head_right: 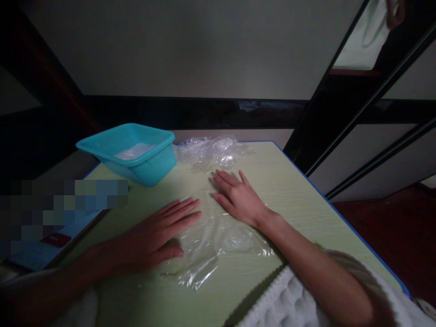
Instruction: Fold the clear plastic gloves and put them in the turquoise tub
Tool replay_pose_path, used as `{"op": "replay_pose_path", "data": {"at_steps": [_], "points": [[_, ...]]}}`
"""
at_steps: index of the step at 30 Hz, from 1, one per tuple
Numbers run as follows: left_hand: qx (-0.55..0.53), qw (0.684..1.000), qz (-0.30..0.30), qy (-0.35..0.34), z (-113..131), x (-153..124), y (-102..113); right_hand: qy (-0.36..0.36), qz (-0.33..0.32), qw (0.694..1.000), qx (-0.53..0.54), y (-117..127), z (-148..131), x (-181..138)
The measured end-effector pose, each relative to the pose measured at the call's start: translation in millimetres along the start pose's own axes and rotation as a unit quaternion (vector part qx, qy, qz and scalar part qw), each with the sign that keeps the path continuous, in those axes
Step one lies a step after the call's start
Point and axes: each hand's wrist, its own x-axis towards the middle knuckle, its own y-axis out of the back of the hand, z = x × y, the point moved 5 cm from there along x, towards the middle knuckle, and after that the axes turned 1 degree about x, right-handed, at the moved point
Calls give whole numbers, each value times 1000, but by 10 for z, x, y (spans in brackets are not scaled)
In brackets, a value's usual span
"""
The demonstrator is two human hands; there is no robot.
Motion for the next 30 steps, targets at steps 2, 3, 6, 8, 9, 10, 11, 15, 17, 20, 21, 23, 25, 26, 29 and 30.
{"op": "replay_pose_path", "data": {"at_steps": [2, 3, 6, 8, 9, 10, 11, 15, 17, 20, 21, 23, 25, 26, 29, 30], "points": [[22, 1000, 7, 21, -55, 4, -3, 73, 11, 994, 76, 50, -174, -6], [30, 999, 9, 28, -80, 5, -3, 107, -3, 987, 121, 55, -266, -17], [47, 998, 11, 44, -148, 3, 2, 159, -39, 963, 216, 63, -474, -61], [55, 997, 8, 52, -182, -1, 10, 163, -66, 953, 247, 49, -546, -90], [58, 997, 8, 56, -196, -3, 15, 160, -81, 950, 255, 38, -565, -103], [59, 996, 7, 59, -206, -4, 19, 155, -95, 948, 261, 25, -578, -113], [60, 996, 7, 60, -213, -3, 22, 151, -109, 946, 265, 13, -586, -122], [66, 996, 6, 56, -225, 5, 17, 138, -134, 943, 272, -4, -607, -136], [71, 996, 9, 57, -228, 6, 15, 135, -141, 942, 274, -5, -618, -140], [74, 996, 5, 56, -225, 2, 14, 124, -173, 937, 278, -30, -625, -156], [75, 995, 2, 58, -225, 1, 15, 121, -186, 934, 281, -40, -625, -164], [79, 995, -5, 59, -225, 0, 17, 122, -209, 929, 280, -50, -628, -184], [82, 995, -8, 59, -225, 2, 20, 137, -224, 927, 266, -47, -638, -207], [83, 995, -10, 58, -226, 3, 20, 147, -230, 927, 257, -44, -644, -219], [82, 995, -16, 59, -231, 0, 13, 174, -247, 923, 240, -42, -658, -260], [82, 995, -16, 60, -233, -3, 10, 182, -249, 920, 241, -44, -661, -273]]}}
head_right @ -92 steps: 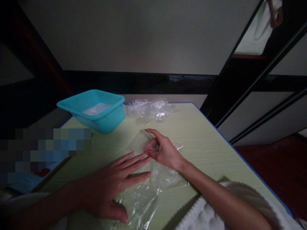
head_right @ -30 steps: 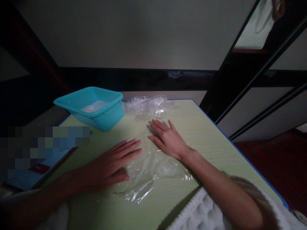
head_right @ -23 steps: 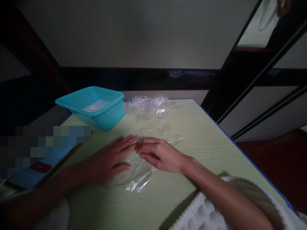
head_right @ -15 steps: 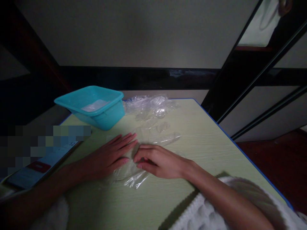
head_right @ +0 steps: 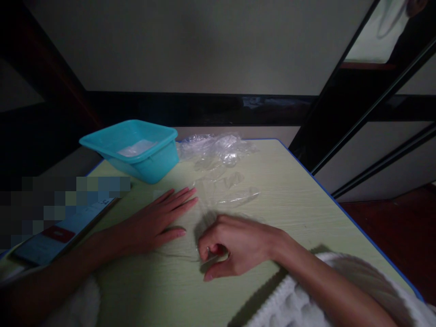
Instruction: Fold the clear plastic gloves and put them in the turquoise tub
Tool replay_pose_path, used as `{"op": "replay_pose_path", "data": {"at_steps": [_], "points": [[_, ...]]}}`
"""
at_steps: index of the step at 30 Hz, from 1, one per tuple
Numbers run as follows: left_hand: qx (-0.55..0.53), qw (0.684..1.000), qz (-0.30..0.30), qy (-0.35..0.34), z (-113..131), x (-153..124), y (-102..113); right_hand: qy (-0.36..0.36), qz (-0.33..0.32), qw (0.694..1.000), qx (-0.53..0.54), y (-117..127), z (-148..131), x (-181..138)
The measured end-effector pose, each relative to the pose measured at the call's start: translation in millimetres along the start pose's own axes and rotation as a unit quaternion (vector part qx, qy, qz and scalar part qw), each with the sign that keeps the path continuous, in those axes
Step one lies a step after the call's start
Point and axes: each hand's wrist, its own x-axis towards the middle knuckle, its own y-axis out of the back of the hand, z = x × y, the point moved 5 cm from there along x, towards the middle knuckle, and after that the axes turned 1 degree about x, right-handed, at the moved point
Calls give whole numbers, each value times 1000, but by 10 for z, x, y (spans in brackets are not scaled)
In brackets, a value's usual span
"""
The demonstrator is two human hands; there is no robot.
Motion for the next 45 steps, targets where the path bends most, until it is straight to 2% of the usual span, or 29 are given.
{"op": "replay_pose_path", "data": {"at_steps": [8, 11, 13, 15, 19, 22, 25, 29, 37, 41, 45], "points": [[-12, 1000, 20, -4, -14, 9, -9, 55, 11, 997, 50, -40, -27, -61], [-22, 999, 28, -2, -27, 15, 16, 73, 17, 992, 104, -5, -65, -91], [-24, 999, 46, -5, -22, 9, 48, 87, 35, 983, 157, 55, -90, -107], [-21, 997, 79, -14, 13, -3, 95, 92, 83, 974, 192, 148, -91, -115], [-23, 987, 155, -42, 179, -25, 190, 63, 189, 963, 183, 295, -31, -106], [-56, 980, 177, -75, 339, -25, 221, 3, 191, 966, 171, 267, 50, -73], [-86, 977, 164, -106, 452, -19, 206, -18, 138, 972, 189, 173, 84, -42], [-89, 984, 115, -102, 462, -8, 122, -30, 72, 977, 196, 78, 86, -26], [-70, 993, 39, -87, 434, -14, 36, -37, 14, 981, 191, 19, 44, -7], [-82, 993, 20, -80, 446, -15, 49, -14, 52, 988, 147, 44, 25, -20], [-82, 993, 10, -86, 470, -32, 30, -28, 202, 976, 75, 205, 76, -70]]}}
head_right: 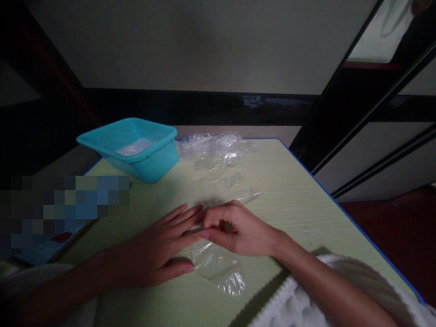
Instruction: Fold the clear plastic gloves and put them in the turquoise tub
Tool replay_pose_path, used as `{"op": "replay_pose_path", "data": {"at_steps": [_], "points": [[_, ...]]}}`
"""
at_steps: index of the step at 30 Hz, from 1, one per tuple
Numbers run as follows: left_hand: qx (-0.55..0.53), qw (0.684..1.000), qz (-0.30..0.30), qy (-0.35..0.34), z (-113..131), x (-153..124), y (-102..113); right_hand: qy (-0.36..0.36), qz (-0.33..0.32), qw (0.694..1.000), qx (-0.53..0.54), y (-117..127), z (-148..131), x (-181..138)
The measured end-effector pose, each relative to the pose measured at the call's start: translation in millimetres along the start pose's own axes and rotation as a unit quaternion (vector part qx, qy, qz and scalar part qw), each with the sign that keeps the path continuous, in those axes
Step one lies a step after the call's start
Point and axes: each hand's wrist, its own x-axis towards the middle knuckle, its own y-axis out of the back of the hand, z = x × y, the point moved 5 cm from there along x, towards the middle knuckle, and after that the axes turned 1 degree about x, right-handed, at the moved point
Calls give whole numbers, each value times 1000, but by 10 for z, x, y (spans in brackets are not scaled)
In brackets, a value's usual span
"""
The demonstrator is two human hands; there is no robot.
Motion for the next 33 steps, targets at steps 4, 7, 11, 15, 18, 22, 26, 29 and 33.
{"op": "replay_pose_path", "data": {"at_steps": [4, 7, 11, 15, 18, 22, 26, 29, 33], "points": [[-4, 1000, -7, -4, 45, -26, -32, 7, 41, 989, -140, 88, 98, 30], [-11, 1000, 5, -14, 79, -31, -26, 8, -11, 972, -235, 57, 230, 50], [-8, 1000, 11, -18, 81, -25, -10, -32, -12, 953, -301, 100, 393, 59], [3, 997, 59, -43, 93, -32, 66, -18, 39, 954, -298, 200, 345, 66], [12, 989, 141, -48, 80, -46, 168, 42, 50, 973, -220, 214, 164, 55], [18, 973, 231, -17, -6, -56, 260, 88, -48, 991, -88, 57, -55, -6], [19, 963, 268, -6, -76, -62, 285, 70, -182, 980, -45, -169, -88, -113], [14, 961, 275, -2, -104, -68, 286, 52, -201, 975, -83, -216, -72, -154], [3, 965, 260, -9, -110, -54, 263, 17, -221, 966, -133, -220, -118, -161]]}}
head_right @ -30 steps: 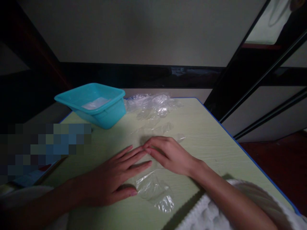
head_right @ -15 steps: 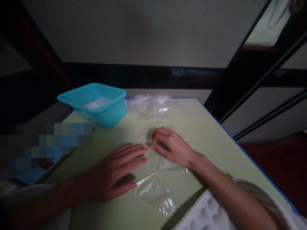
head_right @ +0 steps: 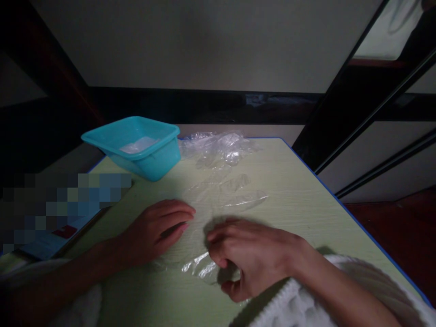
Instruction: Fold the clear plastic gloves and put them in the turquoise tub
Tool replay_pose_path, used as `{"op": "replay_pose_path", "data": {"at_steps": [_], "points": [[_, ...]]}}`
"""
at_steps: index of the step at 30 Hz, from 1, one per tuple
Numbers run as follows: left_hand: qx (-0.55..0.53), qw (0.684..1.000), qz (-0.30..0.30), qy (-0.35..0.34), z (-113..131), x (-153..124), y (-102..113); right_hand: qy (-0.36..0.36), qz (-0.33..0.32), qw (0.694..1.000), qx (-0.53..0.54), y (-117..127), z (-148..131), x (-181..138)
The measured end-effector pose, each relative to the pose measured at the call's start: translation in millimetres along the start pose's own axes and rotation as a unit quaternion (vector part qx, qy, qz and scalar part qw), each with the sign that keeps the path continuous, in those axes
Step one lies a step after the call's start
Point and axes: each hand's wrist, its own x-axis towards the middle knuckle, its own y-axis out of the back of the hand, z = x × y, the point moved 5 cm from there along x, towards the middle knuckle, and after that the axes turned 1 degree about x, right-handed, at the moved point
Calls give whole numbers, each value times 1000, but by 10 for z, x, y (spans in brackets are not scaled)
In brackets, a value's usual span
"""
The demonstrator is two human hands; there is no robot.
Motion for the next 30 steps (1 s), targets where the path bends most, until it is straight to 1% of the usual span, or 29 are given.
{"op": "replay_pose_path", "data": {"at_steps": [4, 7, 11, 13, 16, 18, 22, 24, 27, 30], "points": [[-23, 999, -23, -4, 15, 14, -35, -3, 2, 1000, -26, 21, -58, 7], [-47, 997, -56, -10, 41, 19, -45, 7, 5, 1000, -10, 13, -43, 12], [-114, 984, -133, -35, 98, 1, -33, 20, 25, 998, 45, 42, 0, 19], [-138, 975, -172, -36, 115, -14, -23, 23, 33, 996, 83, 72, 15, 22], [-138, 966, -220, -19, 122, -31, -27, 16, 37, 987, 156, 124, 43, 21], [-121, 963, -239, -13, 131, -30, -33, 3, 41, 979, 201, 162, 75, 15], [-73, 964, -254, -13, 152, -2, -21, -27, 62, 959, 275, 234, 167, -9], [-74, 965, -251, -10, 155, 6, 6, -40, 78, 947, 308, 265, 228, -27], [-127, 962, -243, 15, 128, -19, 58, -45, 109, 936, 331, 326, 321, -66], [-216, 946, -231, 64, 62, -71, 125, -41, 137, 939, 313, 408, 406, -111]]}}
